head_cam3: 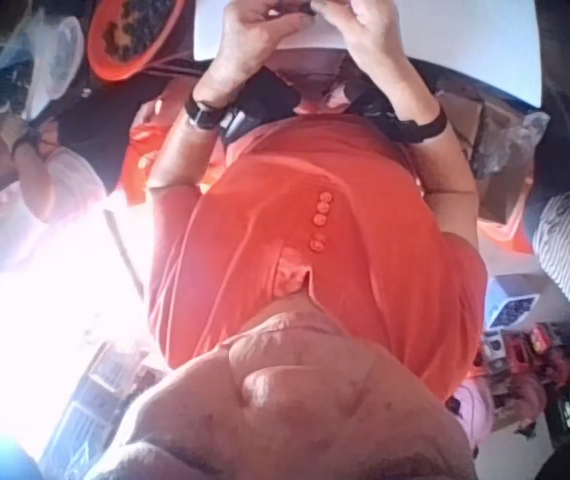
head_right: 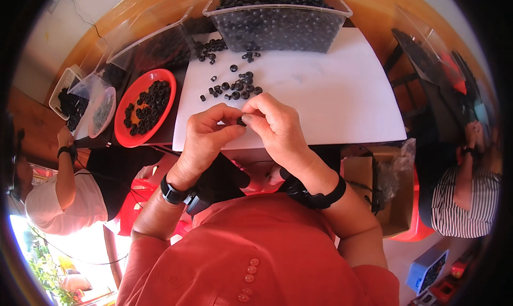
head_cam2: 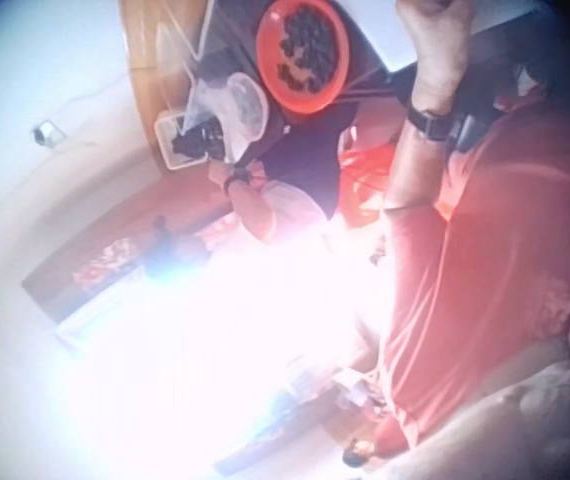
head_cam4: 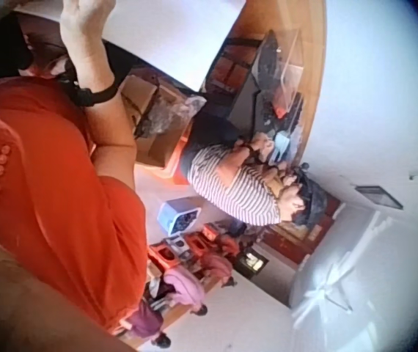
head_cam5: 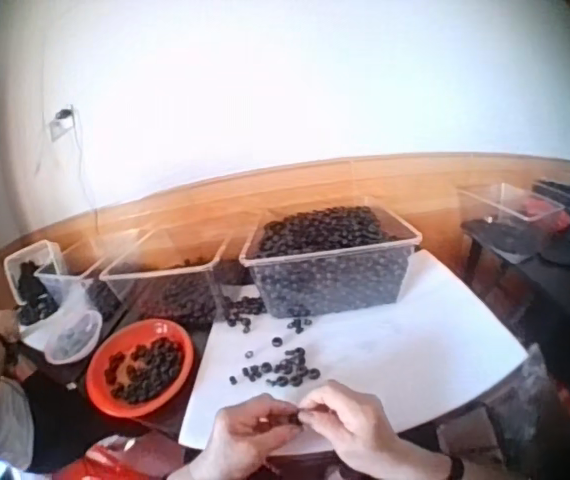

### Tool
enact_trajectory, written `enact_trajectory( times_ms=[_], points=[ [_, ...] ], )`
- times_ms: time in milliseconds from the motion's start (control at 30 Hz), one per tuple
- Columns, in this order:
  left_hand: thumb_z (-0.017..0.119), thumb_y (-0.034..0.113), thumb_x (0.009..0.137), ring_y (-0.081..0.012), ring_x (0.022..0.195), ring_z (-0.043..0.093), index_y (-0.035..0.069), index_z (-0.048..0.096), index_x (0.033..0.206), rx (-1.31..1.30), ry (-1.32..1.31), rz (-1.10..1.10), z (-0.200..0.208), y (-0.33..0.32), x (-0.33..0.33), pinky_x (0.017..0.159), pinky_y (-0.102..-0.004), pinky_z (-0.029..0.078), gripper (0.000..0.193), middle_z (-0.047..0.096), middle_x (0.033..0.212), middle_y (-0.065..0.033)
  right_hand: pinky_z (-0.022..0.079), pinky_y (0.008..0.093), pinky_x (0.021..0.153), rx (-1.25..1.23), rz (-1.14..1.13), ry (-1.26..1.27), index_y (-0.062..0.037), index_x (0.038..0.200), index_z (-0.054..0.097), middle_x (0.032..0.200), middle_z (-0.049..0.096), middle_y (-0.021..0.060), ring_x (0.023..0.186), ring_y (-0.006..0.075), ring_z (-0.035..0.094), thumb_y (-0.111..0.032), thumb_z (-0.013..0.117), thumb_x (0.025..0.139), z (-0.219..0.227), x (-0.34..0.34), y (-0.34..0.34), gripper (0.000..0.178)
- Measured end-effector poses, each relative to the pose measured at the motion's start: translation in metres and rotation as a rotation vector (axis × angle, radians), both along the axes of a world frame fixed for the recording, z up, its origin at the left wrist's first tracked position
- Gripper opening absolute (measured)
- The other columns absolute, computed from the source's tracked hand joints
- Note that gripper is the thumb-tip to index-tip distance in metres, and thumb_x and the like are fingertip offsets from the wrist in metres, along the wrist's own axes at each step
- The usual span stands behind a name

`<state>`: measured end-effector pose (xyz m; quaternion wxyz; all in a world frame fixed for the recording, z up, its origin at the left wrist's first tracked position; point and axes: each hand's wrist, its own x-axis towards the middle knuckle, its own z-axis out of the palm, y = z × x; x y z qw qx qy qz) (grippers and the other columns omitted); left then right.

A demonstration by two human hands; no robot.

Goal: Manually sorting small black rubber or plastic components into different containers.

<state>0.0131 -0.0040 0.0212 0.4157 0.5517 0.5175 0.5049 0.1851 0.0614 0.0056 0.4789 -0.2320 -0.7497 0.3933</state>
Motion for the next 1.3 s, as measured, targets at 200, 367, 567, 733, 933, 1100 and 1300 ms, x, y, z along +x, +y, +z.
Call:
enact_trajectory(
  times_ms=[200, 367, 567, 733, 933, 1100, 1300],
  points=[
    [0.071, -0.001, 0.087, -0.0007, 0.066, 0.051, 0.003, 0.071, 0.106, 0.016, -0.065, 0.002, -0.003, -0.004, 0.000, 0.053, -0.0174, 0.039, 0.019, 0.064, 0.084, 0.0025, 0.049, 0.0263, 0.066, -0.116, 0.051, 0.089, -0.0005, 0.092, 0.060, 0.079, 0.065, 0.0057, 0.070, 0.0126, 0.060, 0.004, 0.066, 0.089, 0.004, -0.002, -0.006, 0.008],
    [0.069, -0.004, 0.087, -0.0038, 0.061, 0.052, -0.002, 0.069, 0.104, -0.072, -0.145, 0.002, -0.003, -0.004, -0.004, 0.051, -0.0193, 0.041, 0.016, 0.065, 0.083, -0.0017, 0.050, 0.0288, 0.064, 0.025, -0.005, -0.047, -0.0007, 0.096, 0.063, 0.080, 0.064, 0.0075, 0.070, 0.0156, 0.062, 0.006, 0.067, 0.085, 0.004, 0.002, -0.008, 0.013],
    [0.067, -0.005, 0.089, -0.0063, 0.059, 0.053, -0.005, 0.068, 0.102, -0.143, -0.319, 0.024, -0.005, -0.007, -0.009, 0.048, -0.0208, 0.041, 0.014, 0.067, 0.081, -0.0053, 0.051, 0.0393, 0.063, 0.479, -0.030, -0.217, -0.0004, 0.110, 0.063, 0.084, 0.059, 0.0105, 0.071, 0.0294, 0.061, 0.000, 0.069, 0.081, 0.002, 0.002, -0.023, 0.030],
    [0.066, -0.004, 0.090, -0.0073, 0.061, 0.054, -0.005, 0.068, 0.103, -0.104, -0.300, 0.060, -0.005, -0.011, -0.019, 0.050, -0.0214, 0.042, 0.013, 0.067, 0.082, -0.0053, 0.050, 0.0273, 0.069, -0.096, 0.237, -0.393, 0.0015, 0.114, 0.064, 0.091, 0.065, 0.0064, 0.079, 0.0115, 0.061, -0.006, 0.071, 0.089, 0.042, 0.006, -0.014, 0.027],
    [0.065, -0.004, 0.091, -0.0090, 0.068, 0.057, -0.005, 0.068, 0.106, -0.003, -0.424, 0.152, -0.013, -0.016, -0.036, 0.058, -0.0221, 0.046, 0.015, 0.067, 0.089, -0.0057, 0.051, 0.0464, 0.070, 0.377, -0.033, -0.512, -0.0045, 0.087, 0.068, 0.089, 0.070, 0.0127, 0.082, 0.0379, 0.066, -0.003, 0.062, 0.083, 0.070, -0.048, 0.036, 0.008],
    [0.066, -0.002, 0.093, -0.0146, 0.078, 0.060, -0.006, 0.066, 0.107, 0.090, -0.725, 0.138, -0.025, -0.020, -0.042, 0.062, -0.0265, 0.048, 0.015, 0.067, 0.095, -0.0103, 0.052, 0.0468, 0.068, 0.635, 0.008, -0.819, -0.0112, 0.089, 0.071, 0.089, 0.069, 0.0089, 0.084, 0.0345, 0.068, -0.009, 0.067, 0.079, 0.057, -0.092, 0.056, 0.011],
    [0.066, 0.000, 0.093, -0.0162, 0.076, 0.060, -0.005, 0.066, 0.110, 0.171, -0.808, 0.094, -0.029, -0.023, -0.044, 0.063, -0.0283, 0.049, 0.017, 0.067, 0.095, -0.0112, 0.052, 0.0458, 0.063, 0.795, 0.150, -1.047, -0.0124, 0.087, 0.070, 0.086, 0.067, 0.0099, 0.080, 0.0345, 0.068, -0.012, 0.071, 0.072, 0.057, -0.121, 0.058, 0.015]
  ],
)
